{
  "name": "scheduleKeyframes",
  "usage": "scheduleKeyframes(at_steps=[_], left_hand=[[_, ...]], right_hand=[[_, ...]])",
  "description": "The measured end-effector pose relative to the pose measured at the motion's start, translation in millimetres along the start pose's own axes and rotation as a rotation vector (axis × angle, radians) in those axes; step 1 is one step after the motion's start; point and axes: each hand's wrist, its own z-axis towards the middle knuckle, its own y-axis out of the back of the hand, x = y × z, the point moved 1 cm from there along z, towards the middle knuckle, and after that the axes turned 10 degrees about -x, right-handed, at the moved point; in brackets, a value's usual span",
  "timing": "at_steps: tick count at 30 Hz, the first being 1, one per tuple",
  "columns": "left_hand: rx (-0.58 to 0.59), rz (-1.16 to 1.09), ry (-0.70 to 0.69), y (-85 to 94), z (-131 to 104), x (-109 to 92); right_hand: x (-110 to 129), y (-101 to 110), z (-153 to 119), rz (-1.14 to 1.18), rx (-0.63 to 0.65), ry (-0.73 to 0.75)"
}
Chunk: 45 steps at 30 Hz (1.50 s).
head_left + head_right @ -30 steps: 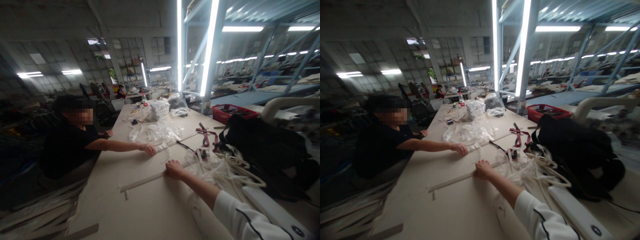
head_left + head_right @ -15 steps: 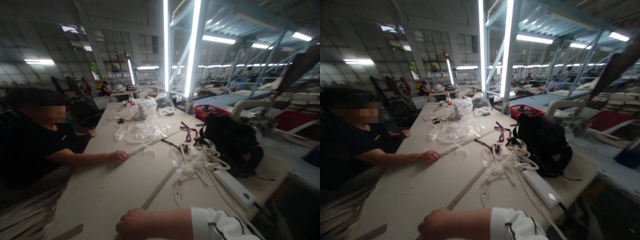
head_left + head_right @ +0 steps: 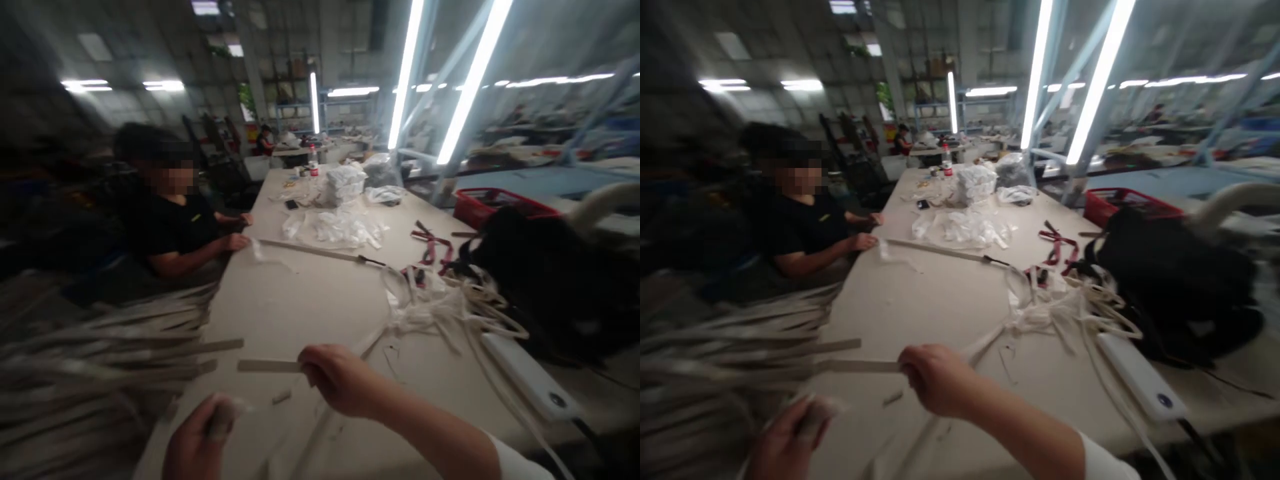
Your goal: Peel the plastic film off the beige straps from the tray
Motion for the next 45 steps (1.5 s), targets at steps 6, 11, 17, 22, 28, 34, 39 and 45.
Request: scheduleKeyframes(at_steps=[6,11,17,22,28,34,39,45], left_hand=[[0.051,-0.104,-0.078,-3.6,-8,-30],[0.037,-0.139,-0.093,2.3,-11,-35],[0.063,-0.283,0.043,0.8,-10,-19],[0.194,-0.221,-0.021,-9.7,-13,-39],[0.346,-0.092,-0.080,-22.8,-16,-50],[0.176,-0.095,-0.055,-40.4,-17,-50],[0.138,-0.246,-0.055,-33.0,-12,-51],[0.182,-0.385,-0.044,-18.5,-7,-44]], right_hand=[[6,5,-14,0.052,-0.036,-0.037],[4,11,-24,0.099,-0.042,-0.056],[-10,2,-22,0.419,-0.039,-0.388],[6,-24,-6,0.894,0.053,-0.700],[10,-51,2,0.778,-0.051,-0.640],[4,-48,-5,0.623,-0.074,-0.509],[1,-9,-12,0.615,-0.055,-0.476],[4,25,-17,0.114,-0.075,-0.159]])
